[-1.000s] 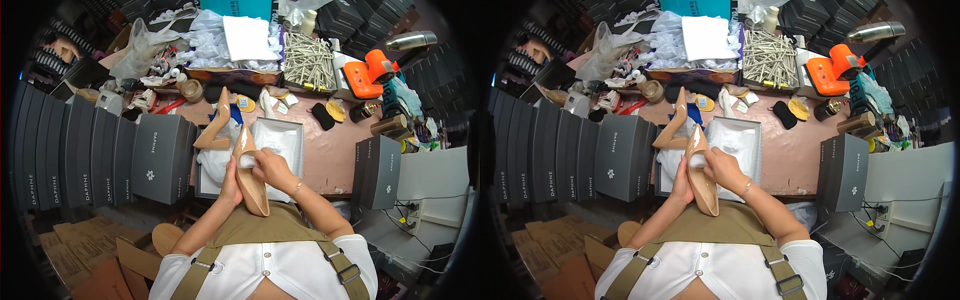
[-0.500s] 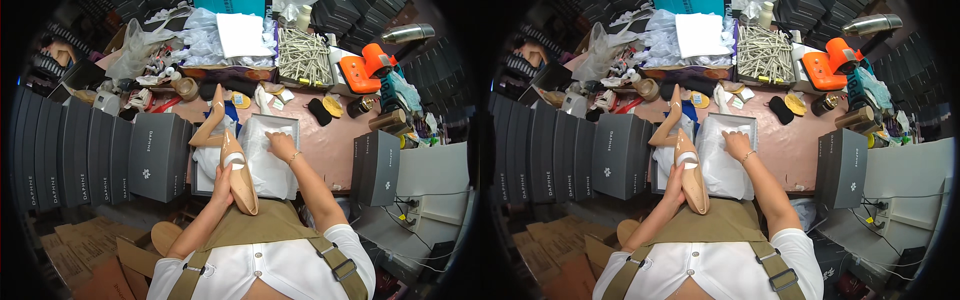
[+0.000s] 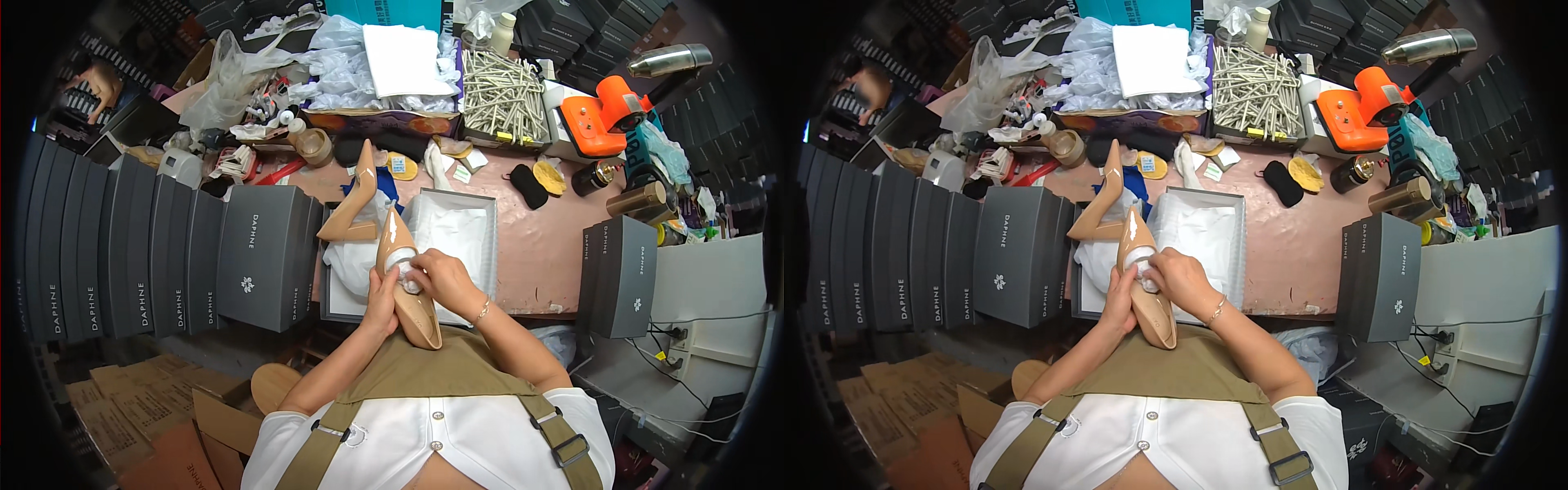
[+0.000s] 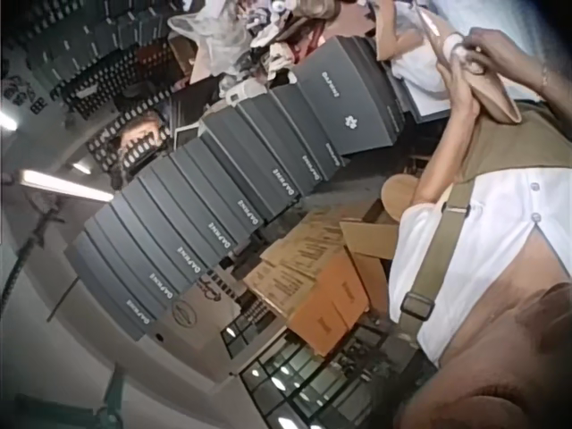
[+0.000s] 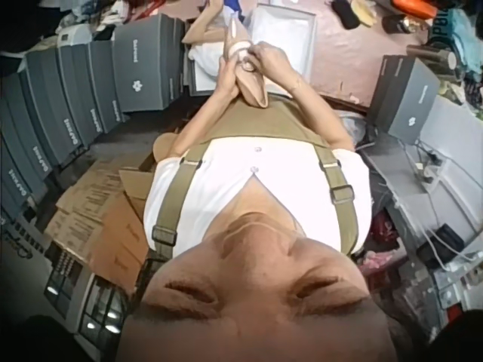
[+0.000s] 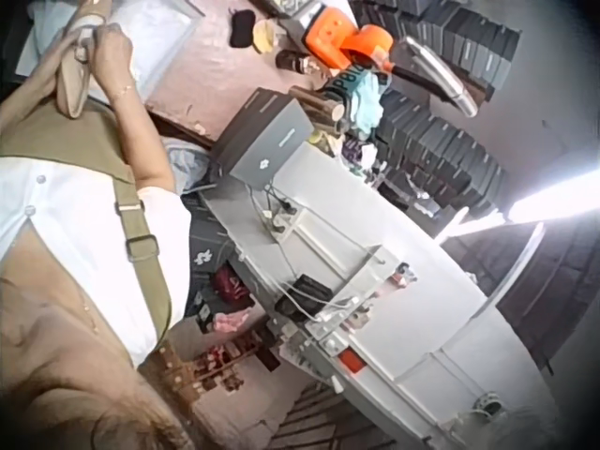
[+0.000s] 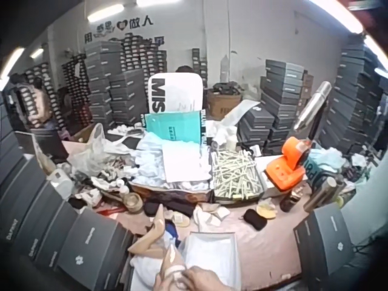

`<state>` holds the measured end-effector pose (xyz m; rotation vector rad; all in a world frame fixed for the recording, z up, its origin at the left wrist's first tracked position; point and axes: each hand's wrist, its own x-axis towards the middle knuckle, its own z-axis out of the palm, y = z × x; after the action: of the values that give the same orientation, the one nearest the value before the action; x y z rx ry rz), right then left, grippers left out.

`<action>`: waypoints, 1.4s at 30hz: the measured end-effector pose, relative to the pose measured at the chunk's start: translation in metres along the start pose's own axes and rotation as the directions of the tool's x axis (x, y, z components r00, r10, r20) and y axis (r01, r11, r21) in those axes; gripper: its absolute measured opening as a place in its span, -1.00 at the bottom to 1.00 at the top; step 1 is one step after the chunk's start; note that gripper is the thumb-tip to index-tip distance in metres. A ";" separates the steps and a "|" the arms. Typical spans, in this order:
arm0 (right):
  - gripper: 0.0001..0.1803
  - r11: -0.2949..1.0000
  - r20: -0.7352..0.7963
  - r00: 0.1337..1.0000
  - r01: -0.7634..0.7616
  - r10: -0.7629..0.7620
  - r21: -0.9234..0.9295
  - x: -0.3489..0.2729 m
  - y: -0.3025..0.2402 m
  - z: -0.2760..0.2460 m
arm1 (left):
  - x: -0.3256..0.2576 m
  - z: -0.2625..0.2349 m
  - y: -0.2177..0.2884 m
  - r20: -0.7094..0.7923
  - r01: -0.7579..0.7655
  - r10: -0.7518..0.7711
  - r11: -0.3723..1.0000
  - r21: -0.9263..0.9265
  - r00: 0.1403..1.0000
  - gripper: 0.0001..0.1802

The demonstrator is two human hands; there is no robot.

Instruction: Packing pairs of high-heeled shoes into retail boxes using protective tissue paper.

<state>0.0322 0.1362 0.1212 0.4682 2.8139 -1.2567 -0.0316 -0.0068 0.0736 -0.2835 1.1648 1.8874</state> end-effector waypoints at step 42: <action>-0.63 0.864 0.043 0.985 0.126 -0.168 0.488 0.049 -0.049 0.014 | -0.008 -0.089 0.086 0.047 -0.050 0.058 0.987 -0.154 0.997 -0.18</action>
<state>-0.0295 0.1080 0.1403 0.1984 2.4820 -1.9762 -0.1147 -0.0983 0.0832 -0.2876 1.0046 2.0234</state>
